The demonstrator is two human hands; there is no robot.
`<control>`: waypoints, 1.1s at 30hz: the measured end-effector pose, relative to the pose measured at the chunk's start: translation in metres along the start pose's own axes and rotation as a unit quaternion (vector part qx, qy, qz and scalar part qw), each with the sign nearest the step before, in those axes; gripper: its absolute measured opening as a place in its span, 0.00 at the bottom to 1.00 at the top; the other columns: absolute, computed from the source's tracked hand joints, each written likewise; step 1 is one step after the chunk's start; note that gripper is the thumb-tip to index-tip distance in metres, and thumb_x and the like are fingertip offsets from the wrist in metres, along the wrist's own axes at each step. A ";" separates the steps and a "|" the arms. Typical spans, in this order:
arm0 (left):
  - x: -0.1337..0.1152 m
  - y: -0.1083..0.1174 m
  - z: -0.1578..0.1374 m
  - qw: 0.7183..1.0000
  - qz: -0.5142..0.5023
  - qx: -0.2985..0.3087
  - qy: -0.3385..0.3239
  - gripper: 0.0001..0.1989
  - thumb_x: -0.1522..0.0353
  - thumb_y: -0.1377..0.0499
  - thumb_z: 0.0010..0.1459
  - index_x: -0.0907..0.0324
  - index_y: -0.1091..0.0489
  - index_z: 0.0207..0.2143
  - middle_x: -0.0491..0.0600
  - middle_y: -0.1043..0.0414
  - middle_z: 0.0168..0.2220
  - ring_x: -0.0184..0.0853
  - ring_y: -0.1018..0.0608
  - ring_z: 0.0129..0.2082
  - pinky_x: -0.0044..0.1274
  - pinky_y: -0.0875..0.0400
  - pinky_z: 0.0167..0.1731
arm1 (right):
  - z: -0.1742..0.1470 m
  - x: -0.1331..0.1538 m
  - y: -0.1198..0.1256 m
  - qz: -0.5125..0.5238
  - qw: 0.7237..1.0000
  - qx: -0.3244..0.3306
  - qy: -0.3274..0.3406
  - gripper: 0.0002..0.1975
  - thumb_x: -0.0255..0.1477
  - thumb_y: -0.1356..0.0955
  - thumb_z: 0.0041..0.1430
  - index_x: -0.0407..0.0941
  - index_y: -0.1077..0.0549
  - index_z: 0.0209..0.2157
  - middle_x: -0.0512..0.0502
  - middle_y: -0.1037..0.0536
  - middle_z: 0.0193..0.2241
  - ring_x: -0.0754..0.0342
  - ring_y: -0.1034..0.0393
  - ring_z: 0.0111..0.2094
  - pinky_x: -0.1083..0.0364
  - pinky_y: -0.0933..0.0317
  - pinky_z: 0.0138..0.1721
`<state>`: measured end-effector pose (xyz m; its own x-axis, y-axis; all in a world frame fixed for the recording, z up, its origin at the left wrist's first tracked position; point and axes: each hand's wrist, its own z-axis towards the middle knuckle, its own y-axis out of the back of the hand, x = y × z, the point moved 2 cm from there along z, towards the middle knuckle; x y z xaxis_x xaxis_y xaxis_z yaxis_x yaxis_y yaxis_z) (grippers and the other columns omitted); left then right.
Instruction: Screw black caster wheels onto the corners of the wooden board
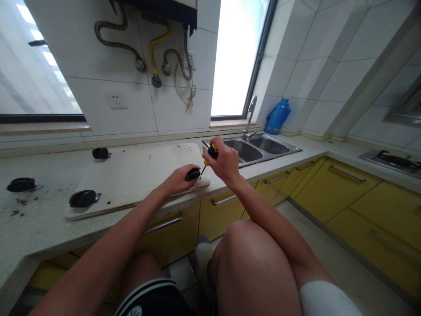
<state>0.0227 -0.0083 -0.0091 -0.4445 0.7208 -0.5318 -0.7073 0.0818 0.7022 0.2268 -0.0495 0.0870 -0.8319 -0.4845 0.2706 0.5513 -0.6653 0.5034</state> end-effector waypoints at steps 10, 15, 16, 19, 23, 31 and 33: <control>-0.002 0.000 0.000 1.000 0.007 -0.005 -0.004 0.22 0.63 0.38 0.62 0.56 0.26 0.58 0.53 0.17 0.53 0.44 0.15 0.49 0.34 0.23 0.53 | -0.002 -0.002 -0.003 0.012 1.000 0.014 -0.005 0.13 0.43 0.30 0.72 0.48 0.30 0.42 0.51 0.20 0.30 0.55 0.27 0.29 0.56 0.51 0.34; -0.001 0.000 0.000 1.000 0.006 -0.007 -0.003 0.23 0.64 0.38 0.62 0.56 0.26 0.59 0.53 0.17 0.55 0.44 0.15 0.50 0.34 0.22 0.55 | 0.002 0.000 -0.002 0.004 0.999 0.035 -0.018 0.11 0.41 0.31 0.72 0.48 0.30 0.42 0.50 0.21 0.30 0.54 0.28 0.30 0.55 0.53 0.34; 0.000 0.000 0.000 1.000 0.006 -0.007 -0.002 0.23 0.64 0.38 0.62 0.56 0.26 0.59 0.53 0.17 0.55 0.44 0.15 0.51 0.34 0.22 0.55 | 0.003 0.001 -0.001 -0.001 0.999 0.041 -0.024 0.11 0.41 0.31 0.71 0.48 0.30 0.43 0.50 0.21 0.30 0.54 0.29 0.30 0.55 0.54 0.34; 0.000 0.000 0.000 1.000 0.004 -0.006 -0.002 0.23 0.64 0.38 0.62 0.56 0.26 0.59 0.53 0.17 0.56 0.44 0.16 0.52 0.34 0.23 0.56 | 0.006 0.004 -0.001 -0.020 0.998 0.062 -0.025 0.10 0.40 0.31 0.72 0.48 0.30 0.44 0.49 0.20 0.32 0.54 0.30 0.29 0.54 0.56 0.34; -0.001 0.000 0.001 1.000 0.004 -0.006 -0.002 0.23 0.64 0.38 0.62 0.56 0.26 0.58 0.53 0.17 0.55 0.44 0.16 0.52 0.35 0.23 0.55 | 0.006 0.007 0.000 -0.033 0.997 0.073 -0.008 0.09 0.39 0.33 0.72 0.48 0.30 0.43 0.49 0.19 0.33 0.54 0.31 0.29 0.53 0.57 0.34; -0.005 0.002 0.000 1.000 0.007 0.002 0.003 0.22 0.62 0.37 0.62 0.56 0.27 0.57 0.52 0.17 0.52 0.44 0.17 0.49 0.34 0.24 0.53 | 0.000 0.004 0.001 -0.006 0.998 0.055 0.007 0.07 0.36 0.32 0.70 0.48 0.31 0.42 0.52 0.22 0.31 0.56 0.34 0.28 0.55 0.54 0.34; -0.005 0.005 0.002 1.000 0.008 0.015 0.002 0.20 0.63 0.37 0.62 0.56 0.27 0.57 0.52 0.18 0.51 0.43 0.17 0.48 0.34 0.25 0.52 | -0.001 0.003 0.001 -0.001 0.999 0.045 0.021 0.07 0.35 0.31 0.70 0.48 0.32 0.41 0.53 0.23 0.30 0.57 0.36 0.28 0.55 0.53 0.34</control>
<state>0.0231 -0.0103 -0.0019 -0.4577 0.7193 -0.5226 -0.6840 0.0906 0.7238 0.2255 -0.0522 0.0875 -0.8284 -0.5084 0.2351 0.5400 -0.6134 0.5763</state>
